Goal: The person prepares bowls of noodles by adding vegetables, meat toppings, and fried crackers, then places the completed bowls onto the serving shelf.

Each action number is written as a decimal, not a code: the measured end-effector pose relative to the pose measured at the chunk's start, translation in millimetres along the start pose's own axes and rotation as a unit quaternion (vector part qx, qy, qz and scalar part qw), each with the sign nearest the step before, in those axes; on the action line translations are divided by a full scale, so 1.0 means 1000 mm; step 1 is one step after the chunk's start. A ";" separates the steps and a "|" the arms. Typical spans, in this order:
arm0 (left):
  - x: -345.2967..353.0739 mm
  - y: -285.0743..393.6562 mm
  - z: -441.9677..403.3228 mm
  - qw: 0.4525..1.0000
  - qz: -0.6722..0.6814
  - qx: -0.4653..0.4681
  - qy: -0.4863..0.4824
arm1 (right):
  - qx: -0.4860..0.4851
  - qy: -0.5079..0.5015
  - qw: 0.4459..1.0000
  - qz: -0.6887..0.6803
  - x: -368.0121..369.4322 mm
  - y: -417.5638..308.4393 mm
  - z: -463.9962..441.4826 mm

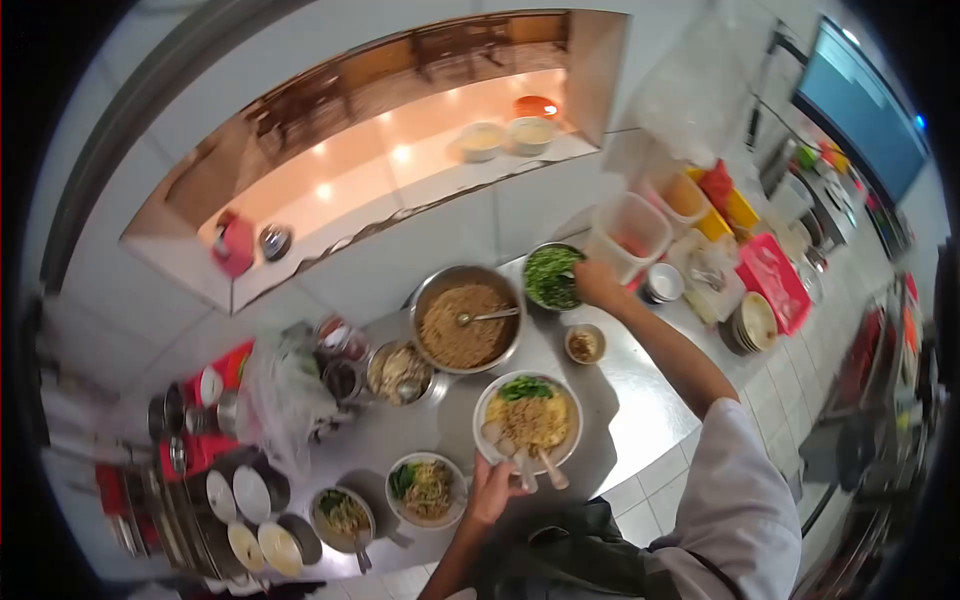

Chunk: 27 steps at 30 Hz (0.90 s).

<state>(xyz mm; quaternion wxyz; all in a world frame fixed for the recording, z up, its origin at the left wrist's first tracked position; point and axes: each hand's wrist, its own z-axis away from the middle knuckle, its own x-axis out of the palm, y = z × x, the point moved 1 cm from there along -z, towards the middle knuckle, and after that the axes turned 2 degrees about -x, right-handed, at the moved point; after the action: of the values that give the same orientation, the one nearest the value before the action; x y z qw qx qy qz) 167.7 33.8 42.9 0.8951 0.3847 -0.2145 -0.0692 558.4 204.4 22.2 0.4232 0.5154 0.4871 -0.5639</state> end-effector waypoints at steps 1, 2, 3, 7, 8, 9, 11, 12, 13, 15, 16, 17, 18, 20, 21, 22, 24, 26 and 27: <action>0.005 0.004 0.000 1.000 0.007 -0.003 -0.015 | -0.001 0.032 0.999 0.005 0.003 -0.002 0.000; 0.009 0.007 0.000 0.999 0.010 -0.005 -0.041 | -0.009 0.031 0.999 0.006 0.016 0.007 -0.005; 0.013 0.009 -0.004 0.999 0.013 0.001 -0.044 | -0.001 0.013 0.999 -0.031 0.038 0.022 -0.018; 0.017 0.019 -0.016 0.997 -0.026 0.041 -0.054 | 0.167 -0.102 0.918 -0.346 0.014 0.032 -0.007; 0.020 0.022 -0.021 0.997 -0.036 0.039 -0.056 | 0.164 -0.100 0.920 -0.342 0.009 0.031 -0.002; 0.023 0.026 -0.027 0.997 -0.034 0.044 -0.059 | 0.200 -0.097 0.869 -0.441 0.005 0.031 0.004; 0.029 0.037 -0.039 0.997 -0.051 0.037 -0.047 | 0.223 -0.090 0.811 -0.533 -0.005 0.034 0.009; 0.030 0.035 -0.052 0.996 -0.046 0.052 -0.059 | 0.205 -0.096 0.794 -0.564 -0.010 0.038 0.011; 0.031 0.037 -0.064 0.996 -0.042 0.059 -0.055 | 0.187 -0.105 0.774 -0.595 -0.015 0.038 0.014; 0.035 0.045 -0.081 0.993 -0.046 0.062 -0.087 | 0.173 -0.099 0.770 -0.606 -0.035 0.028 0.031; 0.038 0.046 -0.084 0.994 -0.039 0.063 -0.080 | 0.167 -0.089 0.763 -0.619 -0.047 0.019 0.043; 0.041 0.051 -0.088 0.993 -0.053 0.073 -0.078 | 0.162 -0.095 0.764 -0.617 -0.055 0.005 0.057; 0.044 0.055 -0.092 0.991 -0.069 0.084 -0.078 | 0.130 -0.051 0.808 -0.573 -0.062 -0.012 0.074; 0.047 0.056 -0.102 0.990 -0.073 0.093 -0.072 | 0.032 0.046 0.857 -0.513 -0.053 -0.039 0.099; 0.048 0.054 -0.106 0.990 -0.083 0.096 -0.068 | -0.033 0.097 0.861 -0.497 -0.044 -0.051 0.109; 0.049 0.054 -0.108 0.990 -0.090 0.085 -0.069 | -0.028 0.112 0.855 -0.506 -0.044 -0.061 0.115; 0.052 0.052 -0.111 0.990 -0.087 0.082 -0.078 | -0.006 0.107 0.873 -0.476 -0.054 -0.076 0.125; 0.053 0.053 -0.108 0.988 -0.085 0.091 -0.091 | 0.018 0.106 0.910 -0.401 -0.068 -0.081 0.134; 0.054 0.053 -0.107 0.988 -0.086 0.092 -0.094 | 0.019 0.109 0.910 -0.399 -0.074 -0.080 0.137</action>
<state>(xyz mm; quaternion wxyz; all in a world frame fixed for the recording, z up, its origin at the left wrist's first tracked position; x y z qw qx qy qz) 261.1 125.7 33.4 0.8228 0.4740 -0.2691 -0.1614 465.3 80.8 104.4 0.0974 0.3439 0.6845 -0.6355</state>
